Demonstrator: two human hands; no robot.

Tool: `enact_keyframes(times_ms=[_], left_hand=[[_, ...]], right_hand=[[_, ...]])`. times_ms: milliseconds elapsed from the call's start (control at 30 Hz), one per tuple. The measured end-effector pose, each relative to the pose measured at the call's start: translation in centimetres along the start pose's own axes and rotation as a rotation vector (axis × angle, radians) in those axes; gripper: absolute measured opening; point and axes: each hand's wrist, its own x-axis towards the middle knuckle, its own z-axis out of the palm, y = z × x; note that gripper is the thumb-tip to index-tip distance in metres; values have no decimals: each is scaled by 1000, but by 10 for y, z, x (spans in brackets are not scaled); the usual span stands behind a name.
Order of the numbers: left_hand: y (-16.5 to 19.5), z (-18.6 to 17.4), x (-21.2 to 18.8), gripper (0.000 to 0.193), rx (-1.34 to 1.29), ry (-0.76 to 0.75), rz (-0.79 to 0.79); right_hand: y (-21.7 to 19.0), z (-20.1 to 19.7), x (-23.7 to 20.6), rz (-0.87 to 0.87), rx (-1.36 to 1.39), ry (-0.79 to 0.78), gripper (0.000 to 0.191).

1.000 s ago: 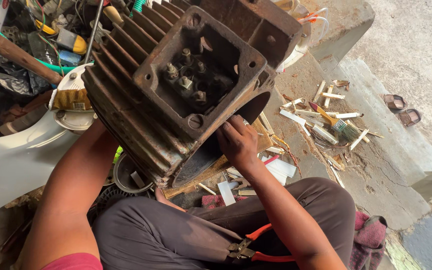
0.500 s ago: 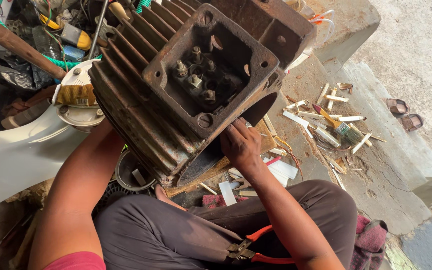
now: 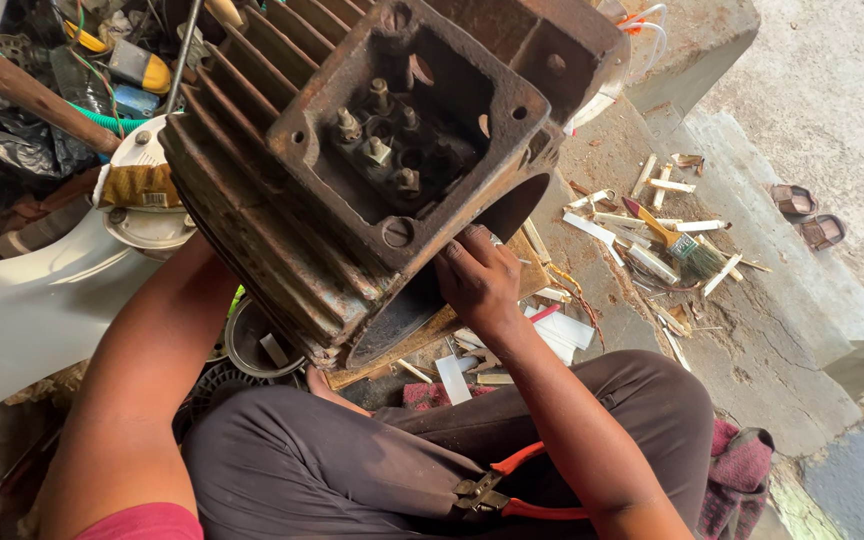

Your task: The person sits on the ground and works on a metal engine casing, inserting small white rectangular pieces into the rim of the casing. They use pliers to adjust the pieces and scissors to cut a larger white sheet into smaller pieces for insertion.

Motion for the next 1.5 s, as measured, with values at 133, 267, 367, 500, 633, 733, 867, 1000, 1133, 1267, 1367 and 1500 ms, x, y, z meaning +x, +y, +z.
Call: enact_keyframes(times_ms=[133, 267, 367, 500, 633, 733, 867, 1000, 1133, 1267, 1367, 1500], left_hand=[[-1, 1, -3, 32, -6, 8, -4], [1, -1, -7, 32, -8, 12, -3], [2, -1, -8, 32, -9, 16, 1], [2, -1, -8, 32, -11, 22, 7], [1, -3, -11, 33, -8, 31, 1], [0, -4, -10, 33, -15, 31, 2], [0, -4, -8, 33, -23, 33, 1], [-1, -2, -6, 33, -17, 34, 7], [-4, -1, -4, 33, -14, 38, 9], [-9, -4, -4, 33, -20, 35, 6], [-11, -6, -4, 33, -33, 38, 6], [-9, -8, -3, 34, -34, 43, 11]], right_hand=[[-3, -5, 3, -7, -5, 16, 27], [-6, -5, 6, -15, -21, 22, 27], [-6, -7, 7, -31, -15, -3, 28], [-4, -7, 5, -27, -33, -42, 27], [-1, -4, 1, -45, -23, -22, 25], [0, -2, -1, -35, -46, -29, 25], [-1, -1, 1, -13, -43, -34, 26], [-6, -2, 8, -24, -67, 4, 27], [-11, -4, 9, 34, -96, -47, 29], [-12, -1, 5, 77, -116, -93, 31], [-10, 3, 5, 67, -111, -58, 33], [-12, 6, 6, 61, -152, -17, 33]])
